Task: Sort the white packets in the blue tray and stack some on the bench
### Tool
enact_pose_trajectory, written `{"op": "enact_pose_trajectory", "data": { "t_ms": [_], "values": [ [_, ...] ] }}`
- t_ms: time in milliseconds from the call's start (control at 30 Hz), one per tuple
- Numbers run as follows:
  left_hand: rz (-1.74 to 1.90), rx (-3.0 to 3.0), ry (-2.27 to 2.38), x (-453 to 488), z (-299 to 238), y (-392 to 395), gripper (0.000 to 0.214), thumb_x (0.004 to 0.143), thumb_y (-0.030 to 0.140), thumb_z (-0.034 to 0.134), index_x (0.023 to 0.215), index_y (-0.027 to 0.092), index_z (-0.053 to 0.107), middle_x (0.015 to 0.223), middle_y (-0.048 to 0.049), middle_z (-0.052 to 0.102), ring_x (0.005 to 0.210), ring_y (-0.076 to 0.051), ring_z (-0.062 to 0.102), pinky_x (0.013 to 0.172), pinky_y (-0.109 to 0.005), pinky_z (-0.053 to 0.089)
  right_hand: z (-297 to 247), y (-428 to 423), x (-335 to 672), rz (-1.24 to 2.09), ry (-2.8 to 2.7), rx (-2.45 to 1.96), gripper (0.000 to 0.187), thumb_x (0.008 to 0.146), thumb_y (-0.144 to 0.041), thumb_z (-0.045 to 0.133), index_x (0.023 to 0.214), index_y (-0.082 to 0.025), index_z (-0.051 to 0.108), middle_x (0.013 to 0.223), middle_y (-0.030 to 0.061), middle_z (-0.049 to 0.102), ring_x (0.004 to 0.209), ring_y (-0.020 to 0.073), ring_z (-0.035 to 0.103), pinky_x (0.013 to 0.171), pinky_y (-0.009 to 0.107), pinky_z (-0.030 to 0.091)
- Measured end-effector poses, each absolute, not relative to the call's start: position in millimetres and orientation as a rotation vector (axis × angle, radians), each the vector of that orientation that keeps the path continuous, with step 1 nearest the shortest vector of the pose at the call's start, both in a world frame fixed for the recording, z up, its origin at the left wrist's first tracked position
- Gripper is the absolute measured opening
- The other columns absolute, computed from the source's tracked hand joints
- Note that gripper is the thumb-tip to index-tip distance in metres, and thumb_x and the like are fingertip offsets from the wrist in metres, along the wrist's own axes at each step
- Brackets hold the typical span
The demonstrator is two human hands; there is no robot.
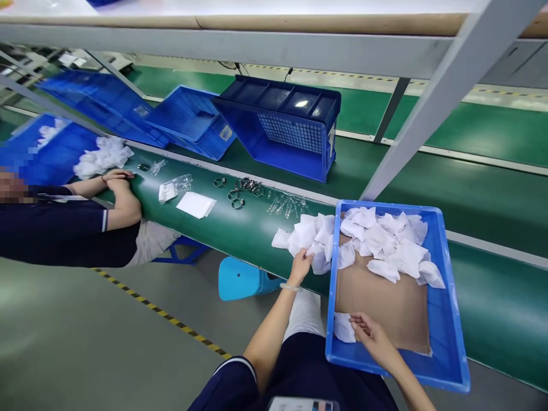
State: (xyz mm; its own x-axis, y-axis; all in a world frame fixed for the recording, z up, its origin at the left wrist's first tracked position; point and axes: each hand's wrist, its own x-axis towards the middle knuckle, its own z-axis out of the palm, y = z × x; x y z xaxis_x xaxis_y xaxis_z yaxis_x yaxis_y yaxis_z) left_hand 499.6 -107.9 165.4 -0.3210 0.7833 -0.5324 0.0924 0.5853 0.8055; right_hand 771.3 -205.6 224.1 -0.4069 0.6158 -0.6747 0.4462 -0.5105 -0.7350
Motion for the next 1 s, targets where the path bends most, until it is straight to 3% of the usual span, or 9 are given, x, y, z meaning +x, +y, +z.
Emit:
{"op": "enact_pose_trajectory", "data": {
  "t_ms": [133,300,400,500,567,633,733,867,1000],
  "values": [
    [0.898,0.64,1.439,482.6,202.8,-134.2,0.036,0.08,0.05,0.058,0.091,0.016,0.056,0.088,-0.0034,0.059,0.08,-0.016,0.059,0.076,-0.035,0.055,224.7,-205.5,783.1,1.89,-1.312,-1.802,0.051,0.081,-0.061,0.054,0.104,-0.017,0.062,0.104,0.0134,0.07,0.103,0.0269,0.065,0.093,0.042,0.05],
    [0.789,0.8,1.077,482.5,234.0,-149.3,0.036,0.081,0.047,0.064,0.103,0.019,0.057,0.107,-0.0096,0.061,0.098,-0.024,0.062,0.079,-0.037,0.055,243.5,-186.5,804.2,1.241,-1.032,-2.08,0.055,0.075,-0.063,0.058,0.102,-0.015,0.061,0.104,0.0149,0.069,0.099,0.0281,0.065,0.092,0.044,0.05],
    [0.805,1.036,1.42,463.3,221.8,-129.9,0.041,0.083,0.041,0.061,0.117,0.021,0.052,0.123,-0.0131,0.055,0.117,-0.028,0.052,0.095,-0.044,0.047,270.7,-159.4,768.1,0.896,-1.201,-2.102,0.043,0.086,-0.054,0.05,0.105,-0.017,0.06,0.108,0.0132,0.068,0.102,0.0258,0.064,0.092,0.042,0.05],
    [0.816,1.229,1.813,435.2,195.1,-92.3,0.056,0.081,0.038,0.062,0.128,0.015,0.045,0.127,-0.0171,0.05,0.125,-0.032,0.042,0.107,-0.05,0.034,281.6,-126.0,687.4,0.881,-1.827,-1.954,0.04,0.096,-0.043,0.032,0.114,-0.016,0.055,0.11,0.0136,0.066,0.1,0.022,0.065,0.087,0.036,0.053],
    [0.835,1.261,1.88,423.0,177.5,-65.4,0.063,0.078,0.037,0.065,0.131,0.012,0.042,0.13,-0.0184,0.045,0.129,-0.034,0.036,0.11,-0.052,0.027,270.4,-104.4,629.0,0.9,-2.039,-1.903,0.041,0.094,-0.039,0.041,0.128,-0.018,0.049,0.119,0.0125,0.063,0.092,0.02,0.068,0.08,0.031,0.055],
    [0.848,1.225,1.867,418.5,164.0,-43.9,0.055,0.076,0.034,0.067,0.123,0.012,0.05,0.129,-0.018,0.045,0.128,-0.035,0.035,0.11,-0.053,0.024,248.3,-85.3,583.7,0.808,-2.117,-2.001,0.048,0.092,-0.028,0.044,0.138,-0.017,0.04,0.137,0.0193,0.049,0.087,0.0225,0.069,0.075,0.035,0.055],
    [0.872,1.188,1.78,418.0,153.2,-29.7,0.026,0.075,0.025,0.065,0.098,0.014,0.061,0.121,-0.0156,0.05,0.122,-0.033,0.04,0.108,-0.051,0.027,213.6,-64.3,552.4,0.643,-2.143,-2.223,0.051,0.09,-0.011,0.031,0.141,-0.01,0.036,0.137,0.0293,0.045,0.076,0.0227,0.07,0.066,0.035,0.054],
    [0.931,1.082,1.622,406.9,153.7,-43.9,0.011,0.079,0.025,0.06,0.088,0.018,0.062,0.103,-0.0081,0.061,0.101,-0.024,0.053,0.098,-0.041,0.039,194.7,-55.4,552.1,0.537,-2.225,-2.358,0.053,0.09,-0.006,0.021,0.141,-0.008,0.036,0.122,0.0275,0.056,0.067,0.0188,0.069,0.058,0.03,0.051],
    [1.002,0.87,1.489,376.9,165.6,-72.3,0.022,0.085,0.039,0.055,0.084,0.018,0.059,0.078,-0.0006,0.059,0.071,-0.015,0.053,0.074,-0.029,0.046,210.2,-63.7,551.9,0.519,-2.336,-2.346,0.055,0.088,-0.002,0.017,0.139,-0.005,0.039,0.108,0.0223,0.063,0.065,0.0191,0.069,0.056,0.028,0.05]
  ]
}}
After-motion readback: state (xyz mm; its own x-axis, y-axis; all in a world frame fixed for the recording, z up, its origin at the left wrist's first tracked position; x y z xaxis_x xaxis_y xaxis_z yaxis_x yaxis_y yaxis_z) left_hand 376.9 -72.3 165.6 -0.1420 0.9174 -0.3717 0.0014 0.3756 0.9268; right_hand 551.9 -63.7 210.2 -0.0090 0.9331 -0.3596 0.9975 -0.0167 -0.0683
